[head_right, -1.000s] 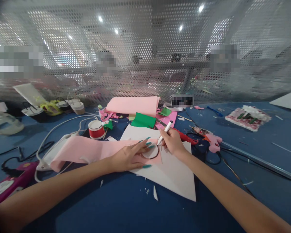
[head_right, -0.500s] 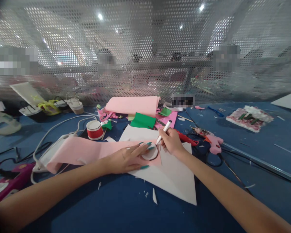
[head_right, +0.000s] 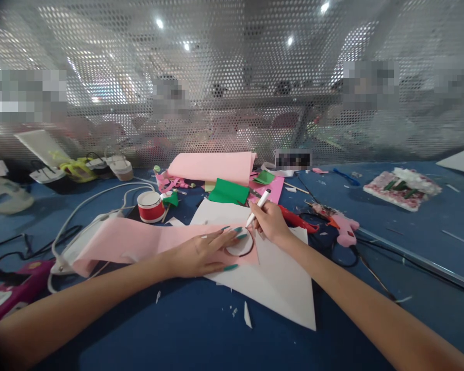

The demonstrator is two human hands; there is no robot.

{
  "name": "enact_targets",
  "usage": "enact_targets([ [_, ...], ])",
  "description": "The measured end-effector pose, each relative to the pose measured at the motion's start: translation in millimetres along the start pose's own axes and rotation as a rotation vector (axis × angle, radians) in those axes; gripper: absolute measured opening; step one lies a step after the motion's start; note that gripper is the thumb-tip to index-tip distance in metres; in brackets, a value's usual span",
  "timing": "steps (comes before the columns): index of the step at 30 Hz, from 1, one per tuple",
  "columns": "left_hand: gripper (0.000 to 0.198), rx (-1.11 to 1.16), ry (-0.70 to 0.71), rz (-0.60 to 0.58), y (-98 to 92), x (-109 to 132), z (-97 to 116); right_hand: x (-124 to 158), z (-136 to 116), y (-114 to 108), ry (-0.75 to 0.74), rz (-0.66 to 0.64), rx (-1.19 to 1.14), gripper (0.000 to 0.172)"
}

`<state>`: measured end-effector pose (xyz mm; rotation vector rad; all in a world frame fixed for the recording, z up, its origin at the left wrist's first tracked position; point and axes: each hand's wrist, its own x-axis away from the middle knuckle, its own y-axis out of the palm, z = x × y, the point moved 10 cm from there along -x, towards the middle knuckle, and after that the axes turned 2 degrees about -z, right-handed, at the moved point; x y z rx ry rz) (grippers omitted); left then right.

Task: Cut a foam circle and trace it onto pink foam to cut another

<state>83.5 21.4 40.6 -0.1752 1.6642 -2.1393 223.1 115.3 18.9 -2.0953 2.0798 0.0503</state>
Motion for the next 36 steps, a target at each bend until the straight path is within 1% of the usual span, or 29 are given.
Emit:
enact_targets([
  [6, 0.070, 0.020, -0.013, 0.002, 1.7, 0, -3, -4, -5, 8, -0.027, -0.043, 0.002, 0.044],
  [10, 0.070, 0.009, -0.015, 0.002, 2.6, 0, -3, -6, -5, 10, -0.034, -0.056, -0.001, 0.043],
  [16, 0.071, -0.002, -0.044, 0.004, 3.0, 0, -6, 1, -5, 2, -0.027, -0.024, 0.010, 0.044],
  [21, 0.071, -0.046, -0.035, -0.016, 4.4, 0, -4, 9, -3, -6, -0.007, 0.012, -0.013, 0.041],
  [27, 0.080, 0.007, -0.068, -0.058, 12.5, 1, -11, 18, 1, -16, 0.018, 0.042, -0.022, 0.043],
  [30, 0.082, 0.024, -0.076, -0.056, 13.2, 2, -13, 20, 3, -17, 0.026, 0.046, -0.025, 0.042],
  [36, 0.080, 0.038, -0.042, -0.038, 10.8, 2, -10, 15, 2, -14, 0.039, 0.058, -0.009, 0.041],
])
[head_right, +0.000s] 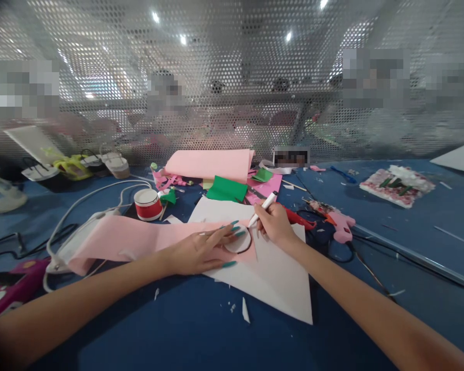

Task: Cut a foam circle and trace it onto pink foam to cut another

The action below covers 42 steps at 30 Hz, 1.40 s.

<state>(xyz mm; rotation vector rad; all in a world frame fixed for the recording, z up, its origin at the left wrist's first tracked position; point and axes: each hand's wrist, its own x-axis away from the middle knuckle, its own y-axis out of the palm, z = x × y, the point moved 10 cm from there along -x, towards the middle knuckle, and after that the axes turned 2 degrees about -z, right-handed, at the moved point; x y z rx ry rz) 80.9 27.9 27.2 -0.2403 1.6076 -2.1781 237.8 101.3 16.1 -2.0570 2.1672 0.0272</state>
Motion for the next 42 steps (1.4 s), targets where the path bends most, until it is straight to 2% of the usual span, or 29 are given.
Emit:
enact_targets([
  [9, 0.079, -0.013, 0.002, 0.003, -3.8, 0, 3, -19, -3, 23, -0.016, -0.076, 0.016, 0.040],
  [19, 0.073, -0.050, -0.022, -0.051, -1.1, -1, 3, -28, -4, 46, -0.006, -0.163, 0.031, 0.040],
  [30, 0.062, -0.221, 0.143, 0.029, -6.4, 1, 19, -41, 0, 63, -0.007, -0.310, 0.051, 0.039],
  [34, 0.060, -0.367, 0.098, 0.092, -13.4, 2, 21, -45, 3, 68, -0.002, -0.360, 0.058, 0.038],
  [42, 0.065, -0.546, -0.037, 0.070, -12.2, 6, 18, -43, -3, 77, 0.013, -0.424, 0.089, 0.037],
])
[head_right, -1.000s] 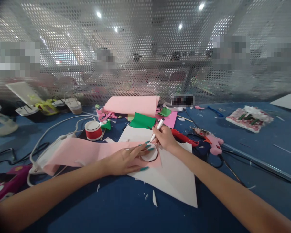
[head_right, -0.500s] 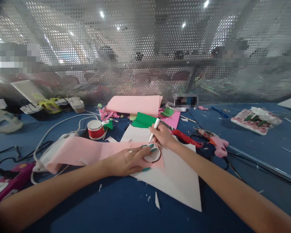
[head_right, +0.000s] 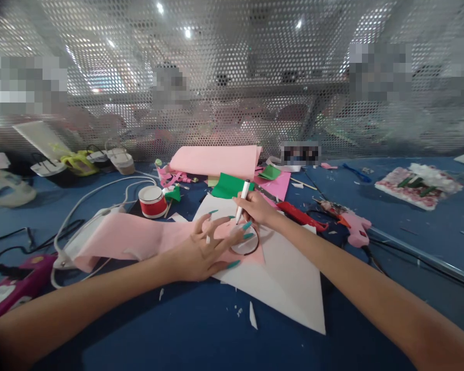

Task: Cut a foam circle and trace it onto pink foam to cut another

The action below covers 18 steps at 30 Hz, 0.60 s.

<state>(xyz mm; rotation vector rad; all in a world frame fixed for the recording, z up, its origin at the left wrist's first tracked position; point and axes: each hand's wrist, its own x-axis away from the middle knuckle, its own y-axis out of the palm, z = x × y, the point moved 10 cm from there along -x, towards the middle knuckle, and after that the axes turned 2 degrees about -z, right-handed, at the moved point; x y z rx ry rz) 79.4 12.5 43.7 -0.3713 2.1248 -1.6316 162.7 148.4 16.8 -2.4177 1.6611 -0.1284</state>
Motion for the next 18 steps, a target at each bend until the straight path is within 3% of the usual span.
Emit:
enact_targets([
  [18, 0.057, 0.032, 0.056, -0.041, 3.6, 0, 5, -9, -5, 34, 0.029, -0.214, 0.003, 0.035],
])
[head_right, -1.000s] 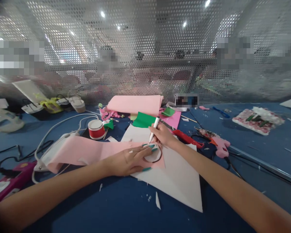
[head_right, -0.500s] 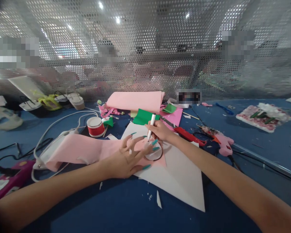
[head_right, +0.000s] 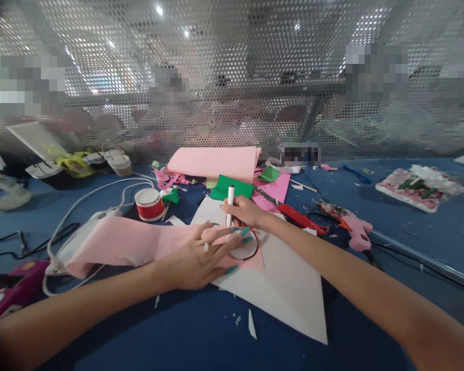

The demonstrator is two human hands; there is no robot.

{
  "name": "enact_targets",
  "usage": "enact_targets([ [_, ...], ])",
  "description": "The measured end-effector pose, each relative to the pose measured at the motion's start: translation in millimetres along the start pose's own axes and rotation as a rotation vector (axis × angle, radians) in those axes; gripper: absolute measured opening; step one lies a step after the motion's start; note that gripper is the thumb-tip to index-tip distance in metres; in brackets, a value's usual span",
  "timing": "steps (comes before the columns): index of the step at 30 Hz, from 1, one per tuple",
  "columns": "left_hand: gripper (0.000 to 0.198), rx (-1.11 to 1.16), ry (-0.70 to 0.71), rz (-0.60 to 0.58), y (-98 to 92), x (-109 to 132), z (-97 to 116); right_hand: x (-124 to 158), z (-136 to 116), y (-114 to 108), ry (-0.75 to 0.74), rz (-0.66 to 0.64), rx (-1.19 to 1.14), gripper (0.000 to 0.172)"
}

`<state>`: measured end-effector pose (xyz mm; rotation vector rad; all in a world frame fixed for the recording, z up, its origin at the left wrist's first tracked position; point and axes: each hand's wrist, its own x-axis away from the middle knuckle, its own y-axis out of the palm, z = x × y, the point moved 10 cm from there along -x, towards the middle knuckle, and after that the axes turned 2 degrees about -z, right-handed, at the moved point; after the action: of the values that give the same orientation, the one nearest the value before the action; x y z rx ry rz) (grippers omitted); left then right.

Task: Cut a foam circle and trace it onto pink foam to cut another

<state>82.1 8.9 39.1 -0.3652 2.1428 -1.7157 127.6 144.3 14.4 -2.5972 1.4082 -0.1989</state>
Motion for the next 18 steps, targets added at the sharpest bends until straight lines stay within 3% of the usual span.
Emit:
enact_targets([
  [18, 0.056, -0.014, 0.013, -0.038, 0.2, 0, 2, -15, -5, 33, 0.062, -0.267, 0.066, 0.027],
])
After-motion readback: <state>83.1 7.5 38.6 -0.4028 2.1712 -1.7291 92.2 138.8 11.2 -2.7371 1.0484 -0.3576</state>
